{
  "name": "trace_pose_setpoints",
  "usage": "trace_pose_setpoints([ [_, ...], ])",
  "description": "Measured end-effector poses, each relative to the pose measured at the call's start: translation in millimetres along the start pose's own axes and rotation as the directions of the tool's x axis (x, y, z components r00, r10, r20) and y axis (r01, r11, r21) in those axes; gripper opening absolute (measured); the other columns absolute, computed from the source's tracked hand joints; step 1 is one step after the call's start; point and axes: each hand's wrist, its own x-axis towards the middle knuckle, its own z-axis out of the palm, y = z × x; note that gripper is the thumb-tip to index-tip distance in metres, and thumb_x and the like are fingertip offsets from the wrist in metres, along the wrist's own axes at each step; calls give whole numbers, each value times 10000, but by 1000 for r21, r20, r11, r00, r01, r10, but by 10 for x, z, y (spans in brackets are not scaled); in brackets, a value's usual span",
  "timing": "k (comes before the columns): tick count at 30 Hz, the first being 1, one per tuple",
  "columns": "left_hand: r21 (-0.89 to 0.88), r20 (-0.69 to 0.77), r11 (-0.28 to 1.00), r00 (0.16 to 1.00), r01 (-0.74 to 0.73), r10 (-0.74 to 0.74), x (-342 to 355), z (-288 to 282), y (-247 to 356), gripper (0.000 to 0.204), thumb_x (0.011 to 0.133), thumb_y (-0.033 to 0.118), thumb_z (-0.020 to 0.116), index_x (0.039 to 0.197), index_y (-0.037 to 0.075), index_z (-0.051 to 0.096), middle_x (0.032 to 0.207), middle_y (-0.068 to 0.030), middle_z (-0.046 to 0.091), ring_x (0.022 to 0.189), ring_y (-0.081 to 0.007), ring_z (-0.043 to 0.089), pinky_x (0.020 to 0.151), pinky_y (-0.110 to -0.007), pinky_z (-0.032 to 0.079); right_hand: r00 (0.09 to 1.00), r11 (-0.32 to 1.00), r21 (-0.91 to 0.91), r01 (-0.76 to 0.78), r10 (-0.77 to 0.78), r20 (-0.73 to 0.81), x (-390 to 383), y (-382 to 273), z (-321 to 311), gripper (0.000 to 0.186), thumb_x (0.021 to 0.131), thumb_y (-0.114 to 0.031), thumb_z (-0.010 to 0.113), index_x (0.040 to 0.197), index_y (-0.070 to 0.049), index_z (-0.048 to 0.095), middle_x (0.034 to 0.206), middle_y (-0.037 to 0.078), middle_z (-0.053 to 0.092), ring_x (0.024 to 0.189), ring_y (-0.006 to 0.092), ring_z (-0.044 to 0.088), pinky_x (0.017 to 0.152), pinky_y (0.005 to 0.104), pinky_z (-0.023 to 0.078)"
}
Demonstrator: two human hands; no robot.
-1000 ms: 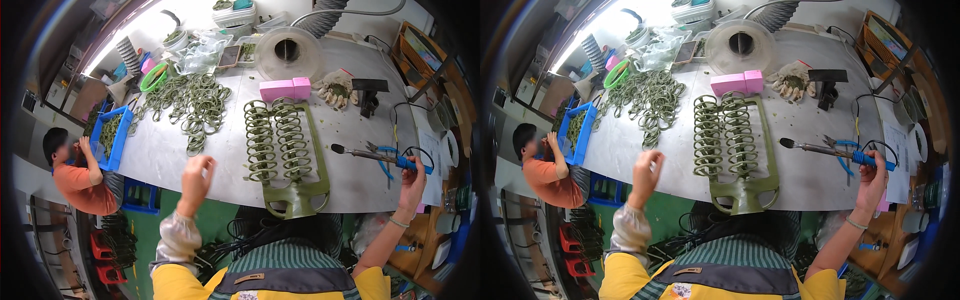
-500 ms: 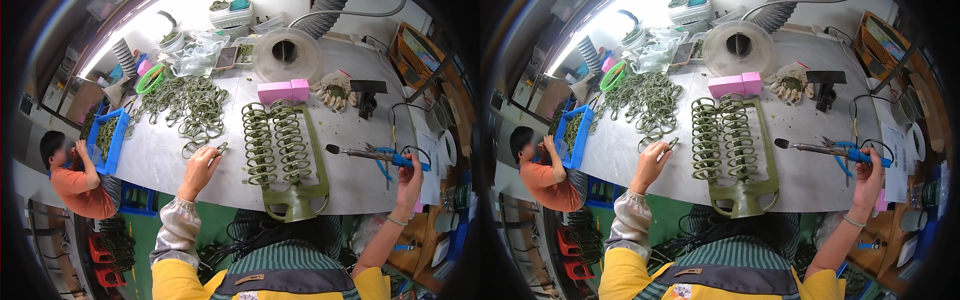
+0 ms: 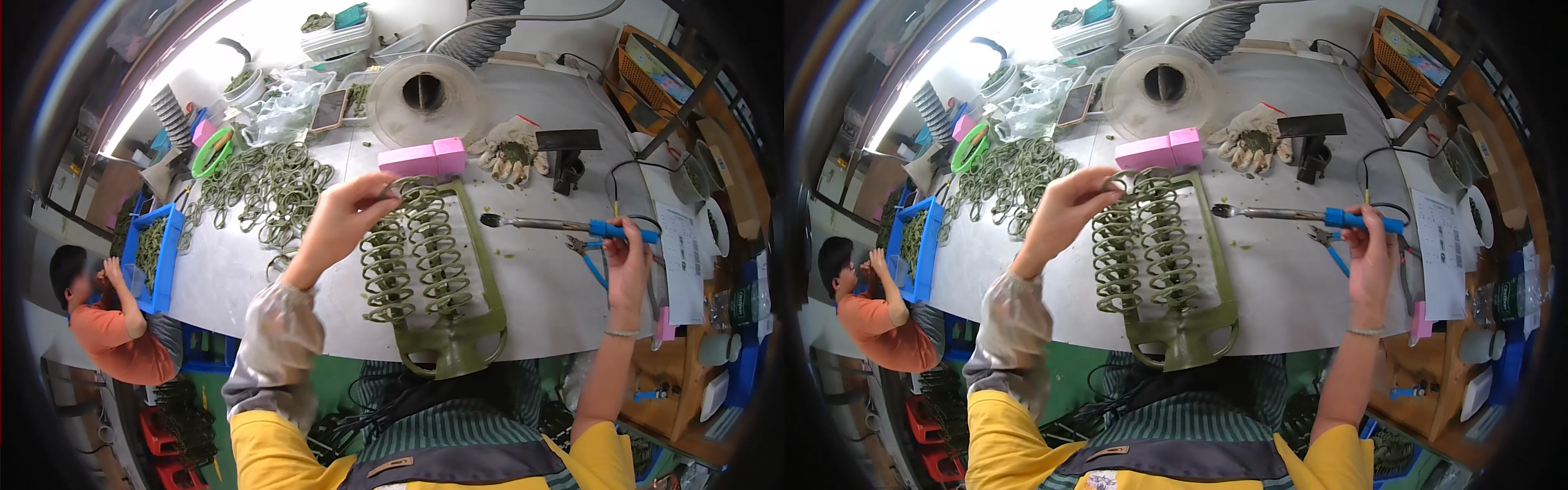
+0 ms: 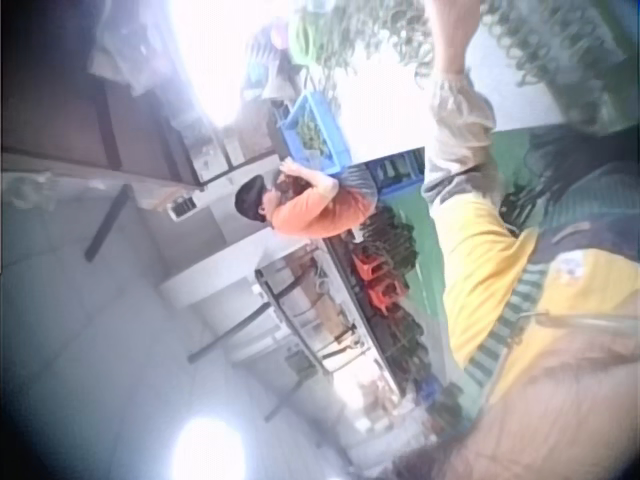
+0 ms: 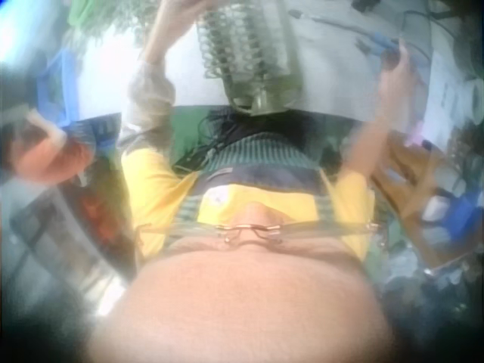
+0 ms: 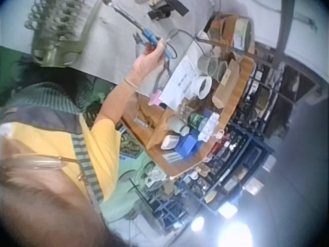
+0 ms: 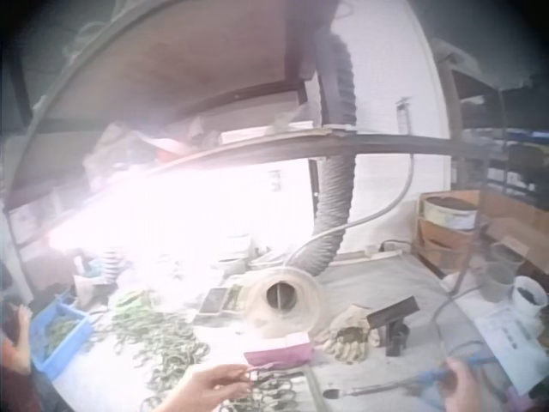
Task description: The person places a plastic frame on the table, then attaches plastic rings onto the frame one by one using a soldering iron.
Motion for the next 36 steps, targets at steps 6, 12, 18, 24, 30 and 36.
trace_pose_setpoints([
  [6, 313, 60, 931, 982, -189, 179, 828, 585, -285, 237, 852, 75, 708, 1056, -12, 624, 933, -101, 698, 857, -162, 681, 768, -300, 537, 998, 999, 38, -15, 13, 62, 276, 420, 229, 163, 908, -185, 653, 946, -27, 668, 911, 51, 681, 695, 89, 613, 673, 219, 511],
  [12, 298, 70, 940, 986, -164, 150, 1081, 818, -465, 271, 828, 99, 712, 1074, -8, 670, 879, -186, 705, 832, -273, 700, 766, -343, 534, 994, 997, 61, -41, 35, 99, 384, 626, 345, 178, 920, -202, 634, 941, -31, 676, 904, 41, 679, 700, 88, 615, 681, 233, 506],
  [18, 379, 129, 914, 986, -143, 101, 1164, 849, -499, 290, 853, 143, 714, 1098, -3, 663, 932, -154, 716, 869, -243, 708, 782, -326, 546, 994, 992, 109, -66, 56, 96, 412, 742, 408, 188, 930, -197, 615, 928, -22, 682, 884, 37, 680, 690, 90, 614, 680, 236, 504],
  [24, 391, 151, 902, 980, -181, 131, 1189, 864, -528, 295, 852, 152, 716, 1101, 3, 666, 935, -160, 714, 875, -258, 706, 782, -332, 544, 993, 989, 132, -63, 48, 109, 418, 807, 410, 191, 934, -195, 610, 931, -18, 682, 886, 43, 681, 687, 88, 614, 675, 239, 505],
  [30, 415, 165, 891, 978, -183, 124, 1179, 890, -485, 303, 853, 160, 713, 1108, 5, 664, 938, -167, 712, 883, -282, 702, 793, -345, 539, 992, 990, 114, -87, 76, 96, 416, 794, 435, 203, 929, -197, 619, 916, -6, 684, 860, 50, 680, 681, 95, 617, 664, 242, 510],
  [36, 418, 171, 890, 978, -183, 121, 1202, 876, -497, 291, 850, 157, 713, 1095, 6, 670, 939, -168, 712, 880, -281, 702, 794, -343, 538, 1000, 998, 57, -14, 12, 20, 388, 623, 379, 196, 914, -184, 628, 892, 4, 679, 830, 61, 671, 652, 104, 599, 638, 252, 500],
])
